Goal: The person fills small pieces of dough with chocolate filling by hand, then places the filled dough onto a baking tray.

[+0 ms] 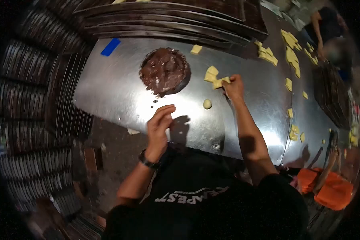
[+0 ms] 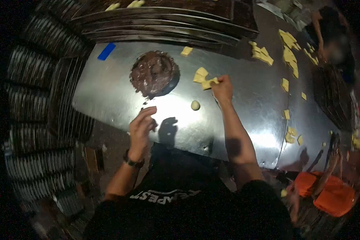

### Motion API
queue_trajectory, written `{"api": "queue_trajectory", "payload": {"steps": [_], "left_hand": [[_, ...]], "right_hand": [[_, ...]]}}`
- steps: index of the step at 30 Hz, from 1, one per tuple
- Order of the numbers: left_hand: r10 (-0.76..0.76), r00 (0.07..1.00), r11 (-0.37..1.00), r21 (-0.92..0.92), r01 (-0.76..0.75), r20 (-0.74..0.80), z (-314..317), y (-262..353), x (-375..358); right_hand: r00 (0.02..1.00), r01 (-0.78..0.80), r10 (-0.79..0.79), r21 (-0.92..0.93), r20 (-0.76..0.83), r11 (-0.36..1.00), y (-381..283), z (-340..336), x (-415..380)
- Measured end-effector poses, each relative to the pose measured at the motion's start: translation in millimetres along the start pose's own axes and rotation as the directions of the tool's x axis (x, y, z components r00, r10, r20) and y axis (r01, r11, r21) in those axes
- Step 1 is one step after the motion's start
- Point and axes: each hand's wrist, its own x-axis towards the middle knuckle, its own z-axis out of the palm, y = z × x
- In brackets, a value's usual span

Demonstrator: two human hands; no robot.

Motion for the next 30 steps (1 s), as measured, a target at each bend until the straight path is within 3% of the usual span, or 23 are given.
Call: {"api": "queue_trajectory", "payload": {"steps": [1,4,7,8,9,10,11,12,13,14,15,17,19,20,21,23,25,26,27,30], "left_hand": [[-0.034,0.998,0.999,-0.020,0.035,0.046,12,2,1],[-0.077,0.980,0.994,-0.058,0.089,0.184,42,5,2],[-0.147,0.938,0.988,-0.003,0.155,0.313,48,-5,2],[-0.192,0.923,0.981,0.044,0.189,0.334,50,-9,3],[-0.239,0.905,0.971,0.090,0.221,0.353,55,-13,5],[-0.218,0.898,0.975,0.125,0.184,0.382,63,-15,8],[-0.198,0.892,0.977,0.156,0.146,0.407,72,-18,12],[-0.118,0.896,0.982,0.182,0.043,0.427,80,-28,20],[-0.032,0.899,0.978,0.198,-0.061,0.436,88,-37,27],[-0.028,0.924,0.990,0.140,-0.028,0.381,99,-36,31],[0.025,0.934,0.995,0.084,-0.059,0.356,107,-35,34],[0.103,0.951,0.989,0.072,-0.129,0.291,109,-30,35],[0.215,0.939,0.973,0.020,-0.229,0.268,105,-35,37],[0.253,0.933,0.964,0.017,-0.266,0.256,103,-38,35],[0.287,0.931,0.954,0.020,-0.299,0.225,95,-39,33],[0.182,0.859,0.963,0.091,-0.254,0.478,75,-43,29],[0.053,0.842,0.948,0.237,-0.211,0.537,60,-55,21],[0.054,0.833,0.981,0.127,-0.147,0.551,52,-56,13],[0.035,0.848,0.992,0.081,-0.092,0.529,45,-56,3],[0.052,0.950,0.998,-0.051,-0.038,0.308,23,-63,-13]], "right_hand": [[0.994,-0.092,0.099,0.167,-0.038,0.982,5,-5,-3],[0.899,-0.213,0.348,0.430,-0.264,0.877,66,-33,6],[0.858,-0.119,0.306,0.420,-0.412,0.900,123,-104,-1],[0.936,-0.074,0.236,0.510,-0.260,0.857,130,-127,-13],[0.956,0.221,-0.032,0.645,-0.291,0.731,140,-126,-28],[0.958,0.257,-0.160,0.458,-0.238,0.851,122,-130,-45],[0.978,0.127,-0.076,0.271,-0.192,0.954,94,-123,-64],[0.997,0.078,-0.069,0.562,-0.037,0.823,77,-110,-85],[0.991,0.127,-0.100,0.418,-0.085,0.900,47,-94,-105],[0.987,0.156,-0.148,0.471,-0.055,0.868,27,-77,-124],[0.982,0.028,-0.142,0.652,0.122,0.757,11,-60,-141],[0.963,-0.009,-0.227,0.862,0.144,0.507,-22,-46,-173],[0.932,-0.206,-0.193,0.887,0.306,0.414,-27,-57,-174],[0.891,-0.321,-0.194,0.872,0.410,0.370,-27,-60,-175],[0.817,-0.402,-0.238,0.815,0.525,0.417,-23,-65,-175],[0.629,-0.637,-0.200,0.645,0.752,0.421,-30,-78,-181],[0.518,-0.655,-0.167,0.514,0.839,0.554,-44,-76,-191],[0.425,-0.659,-0.210,0.460,0.880,0.595,-44,-70,-191],[0.334,-0.653,-0.245,0.411,0.910,0.637,-43,-63,-188],[0.133,-0.787,-0.334,0.304,0.933,0.536,-46,-31,-187]]}}
